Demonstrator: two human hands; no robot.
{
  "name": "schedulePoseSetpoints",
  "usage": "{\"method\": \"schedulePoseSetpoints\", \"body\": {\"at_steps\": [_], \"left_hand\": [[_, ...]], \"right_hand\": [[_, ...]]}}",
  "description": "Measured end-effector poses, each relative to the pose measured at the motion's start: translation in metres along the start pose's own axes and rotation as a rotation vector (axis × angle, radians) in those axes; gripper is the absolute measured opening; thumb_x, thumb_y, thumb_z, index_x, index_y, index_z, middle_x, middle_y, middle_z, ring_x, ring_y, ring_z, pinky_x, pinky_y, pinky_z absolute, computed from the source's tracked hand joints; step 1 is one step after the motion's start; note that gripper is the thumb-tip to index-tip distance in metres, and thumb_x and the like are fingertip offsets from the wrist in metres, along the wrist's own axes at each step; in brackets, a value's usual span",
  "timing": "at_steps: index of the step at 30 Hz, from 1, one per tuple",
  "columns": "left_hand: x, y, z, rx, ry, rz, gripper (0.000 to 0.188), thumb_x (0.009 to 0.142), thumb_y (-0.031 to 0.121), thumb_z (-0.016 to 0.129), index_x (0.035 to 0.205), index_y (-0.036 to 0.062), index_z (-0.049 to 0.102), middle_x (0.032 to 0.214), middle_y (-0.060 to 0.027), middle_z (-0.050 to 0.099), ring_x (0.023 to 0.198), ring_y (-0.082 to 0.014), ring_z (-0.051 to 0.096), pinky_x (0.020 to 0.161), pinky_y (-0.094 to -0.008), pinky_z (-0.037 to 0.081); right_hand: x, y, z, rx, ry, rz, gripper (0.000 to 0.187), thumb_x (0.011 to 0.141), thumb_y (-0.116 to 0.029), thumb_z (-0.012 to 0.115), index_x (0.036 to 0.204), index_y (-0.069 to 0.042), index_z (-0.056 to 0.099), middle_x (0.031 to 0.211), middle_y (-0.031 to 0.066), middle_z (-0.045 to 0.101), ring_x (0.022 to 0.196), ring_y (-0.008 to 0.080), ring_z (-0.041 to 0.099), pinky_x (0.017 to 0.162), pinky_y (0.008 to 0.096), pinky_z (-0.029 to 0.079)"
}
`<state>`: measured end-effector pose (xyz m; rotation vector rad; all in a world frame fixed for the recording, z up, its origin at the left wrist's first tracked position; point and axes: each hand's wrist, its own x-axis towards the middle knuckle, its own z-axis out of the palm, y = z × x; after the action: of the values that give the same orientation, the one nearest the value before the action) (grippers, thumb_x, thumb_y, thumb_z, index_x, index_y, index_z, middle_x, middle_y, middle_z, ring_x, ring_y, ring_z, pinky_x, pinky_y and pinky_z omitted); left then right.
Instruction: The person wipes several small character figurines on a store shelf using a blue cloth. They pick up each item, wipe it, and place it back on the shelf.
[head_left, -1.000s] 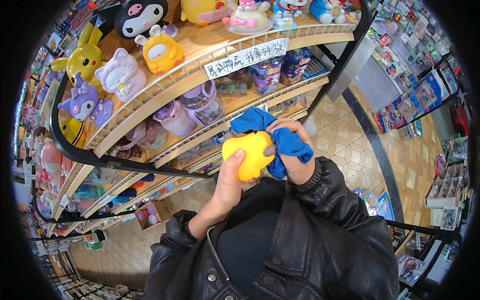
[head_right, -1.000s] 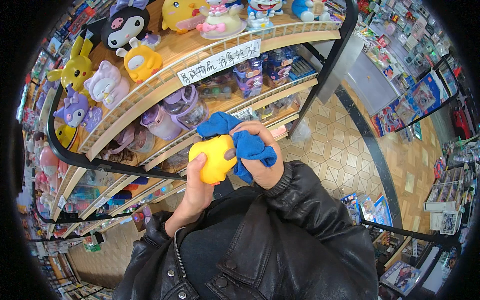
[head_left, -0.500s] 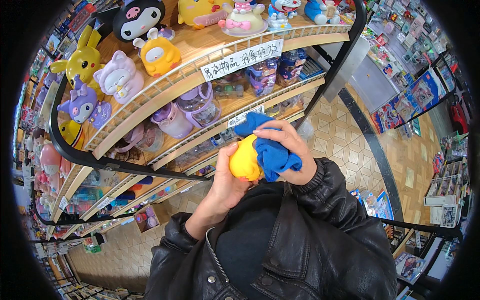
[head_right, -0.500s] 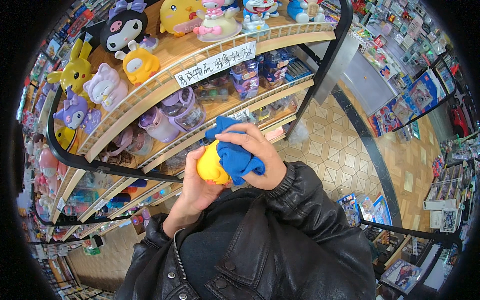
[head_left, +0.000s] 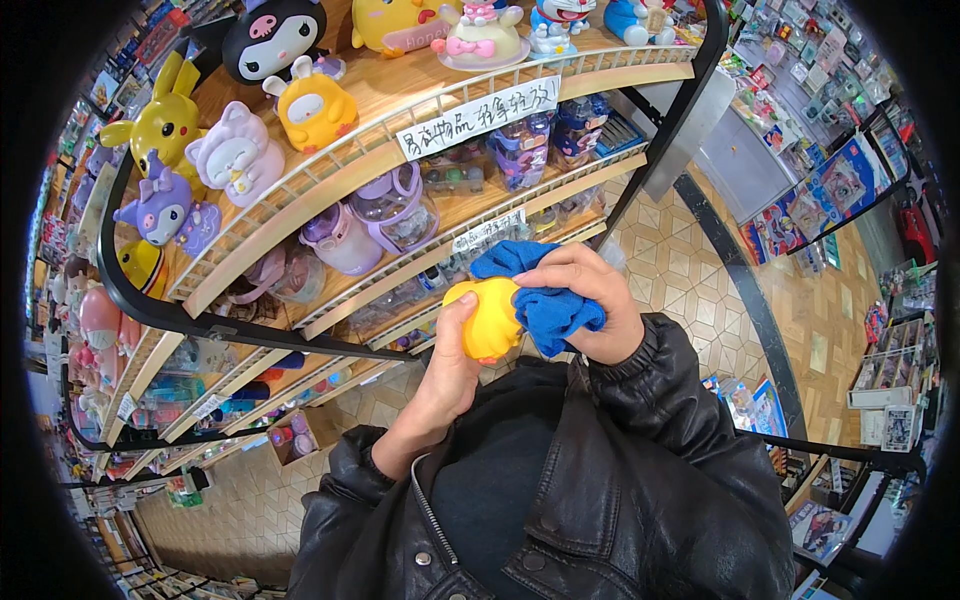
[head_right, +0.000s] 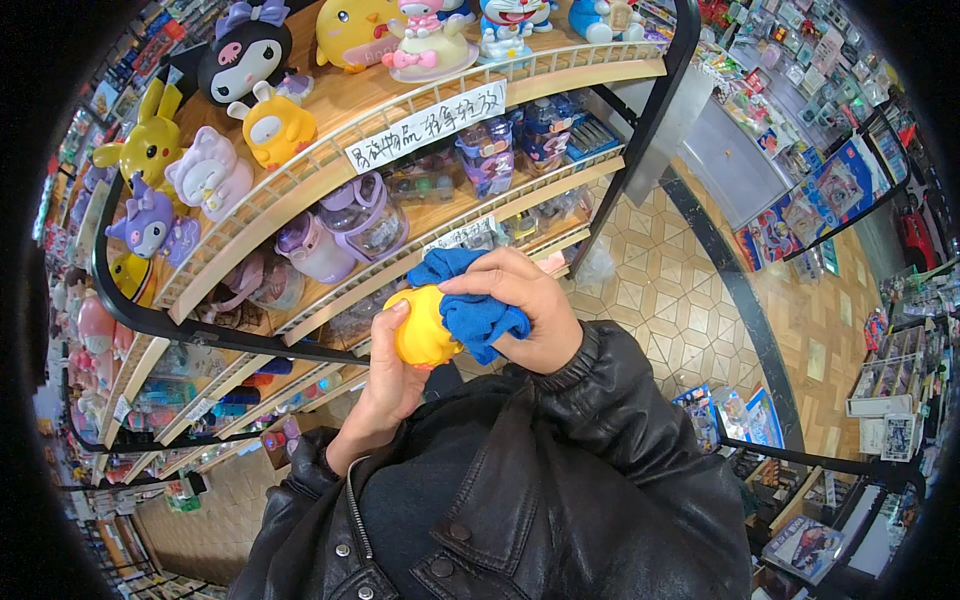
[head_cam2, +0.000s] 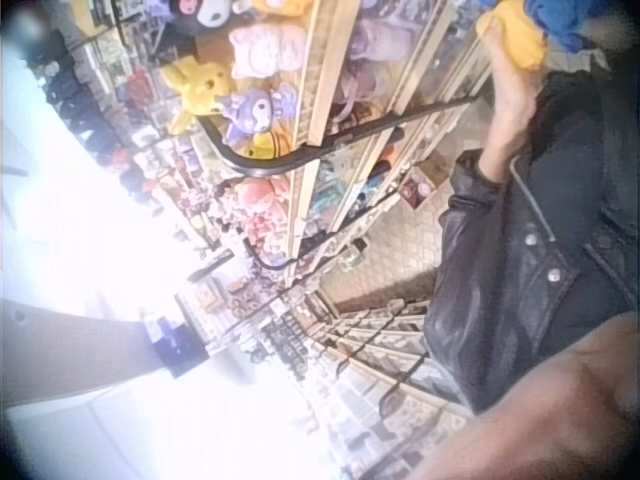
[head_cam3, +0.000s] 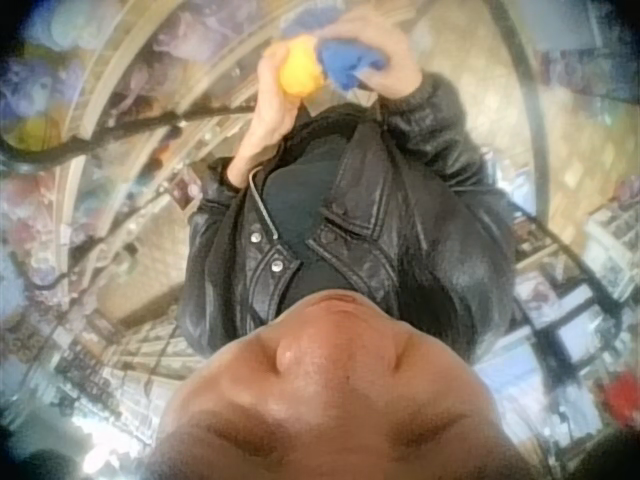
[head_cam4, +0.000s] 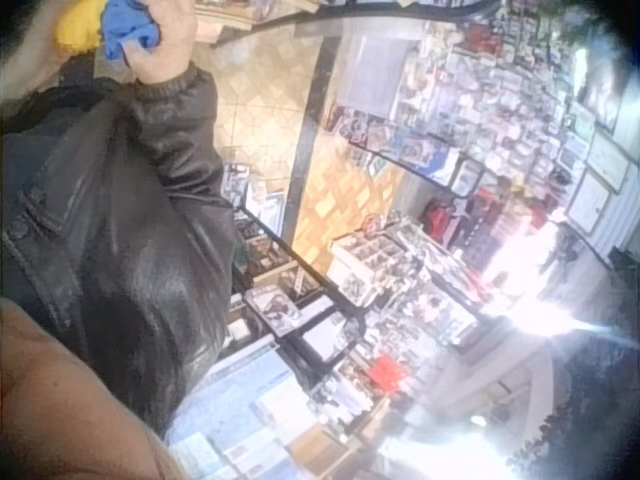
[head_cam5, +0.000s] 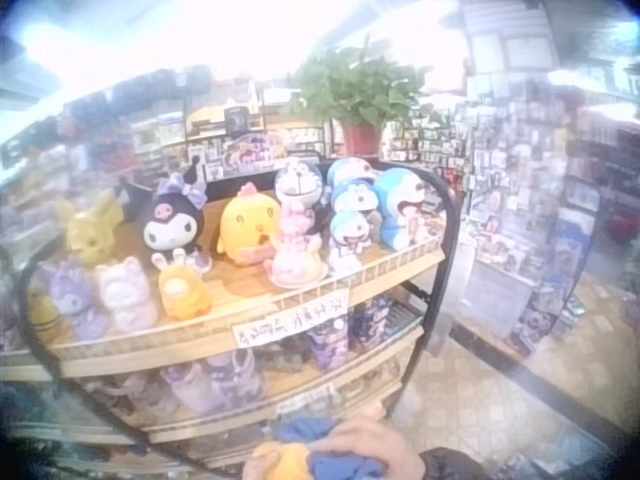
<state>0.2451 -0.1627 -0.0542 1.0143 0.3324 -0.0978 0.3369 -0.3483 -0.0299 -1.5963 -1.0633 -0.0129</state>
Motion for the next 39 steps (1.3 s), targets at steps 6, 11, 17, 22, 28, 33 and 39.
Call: {"method": "schedulePoseSetpoints", "body": {"at_steps": [6,11,17,22,28,33,39], "left_hand": [[0.002,-0.001,0.000,0.016,-0.030,-0.031,0.052,0.097,0.052,0.044,0.124,0.0085,0.053,0.108,-0.0070,0.066,0.091,-0.0167,0.065,0.074,-0.0298,0.051],[0.004,-0.002,0.001,-0.004,0.011,-0.047,0.052,0.097,0.053,0.044,0.123,0.0089,0.054,0.105,-0.0064,0.066,0.090,-0.0162,0.064,0.073,-0.0299,0.051],[0.005,0.000,0.003,-0.036,-0.030,-0.112,0.052,0.096,0.054,0.044,0.122,0.0107,0.056,0.104,-0.0057,0.067,0.087,-0.0175,0.064,0.070,-0.0298,0.050],[0.009,0.003,0.001,-0.200,-0.095,-0.321,0.059,0.094,0.059,0.040,0.127,0.0118,0.055,0.105,-0.0057,0.067,0.086,-0.0222,0.064,0.068,-0.0324,0.049],[0.014,0.011,-0.008,-0.473,-0.279,-0.542,0.063,0.091,0.062,0.038,0.130,0.0156,0.055,0.109,-0.0077,0.063,0.082,-0.0281,0.059,0.065,-0.0341,0.043],[0.017,0.012,-0.009,-0.579,-0.319,-0.631,0.065,0.088,0.063,0.040,0.130,0.0161,0.055,0.108,-0.0094,0.058,0.084,-0.0289,0.052,0.068,-0.0351,0.040],[0.016,0.013,-0.008,-0.815,-0.354,-0.697,0.065,0.085,0.064,0.043,0.127,0.0159,0.056,0.110,-0.0097,0.056,0.088,-0.0273,0.048,0.073,-0.0359,0.038]], "right_hand": [[0.000,-0.003,-0.004,-0.158,-0.017,-0.062,0.054,0.063,0.003,0.066,0.116,-0.008,0.067,0.105,0.0127,0.061,0.099,0.0329,0.059,0.091,0.0385,0.047],[-0.001,-0.005,-0.003,-0.226,0.012,-0.082,0.052,0.064,0.001,0.072,0.114,-0.008,0.067,0.104,0.0130,0.061,0.096,0.0342,0.060,0.087,0.0400,0.049],[-0.001,0.005,0.007,-0.266,0.081,-0.092,0.053,0.062,-0.003,0.079,0.114,-0.008,0.067,0.104,0.0132,0.062,0.097,0.0329,0.061,0.088,0.0395,0.050],[-0.008,0.015,0.010,-0.066,0.329,0.137,0.045,0.071,0.004,0.070,0.116,-0.005,0.067,0.105,0.0109,0.063,0.098,0.0241,0.064,0.089,0.0328,0.050],[-0.011,0.023,0.013,0.696,0.535,0.368,0.031,0.096,-0.010,0.054,0.125,0.001,0.059,0.117,0.0122,0.064,0.101,0.0188,0.063,0.094,0.0302,0.049],[-0.010,0.022,0.014,0.706,0.495,0.407,0.045,0.100,-0.034,0.048,0.131,-0.001,0.049,0.123,0.0156,0.059,0.115,0.0275,0.059,0.100,0.0412,0.049],[-0.007,0.019,0.008,1.069,0.614,0.332,0.058,0.102,-0.043,0.035,0.138,0.001,0.044,0.132,0.0201,0.054,0.124,0.0372,0.053,0.108,0.0497,0.043]]}}
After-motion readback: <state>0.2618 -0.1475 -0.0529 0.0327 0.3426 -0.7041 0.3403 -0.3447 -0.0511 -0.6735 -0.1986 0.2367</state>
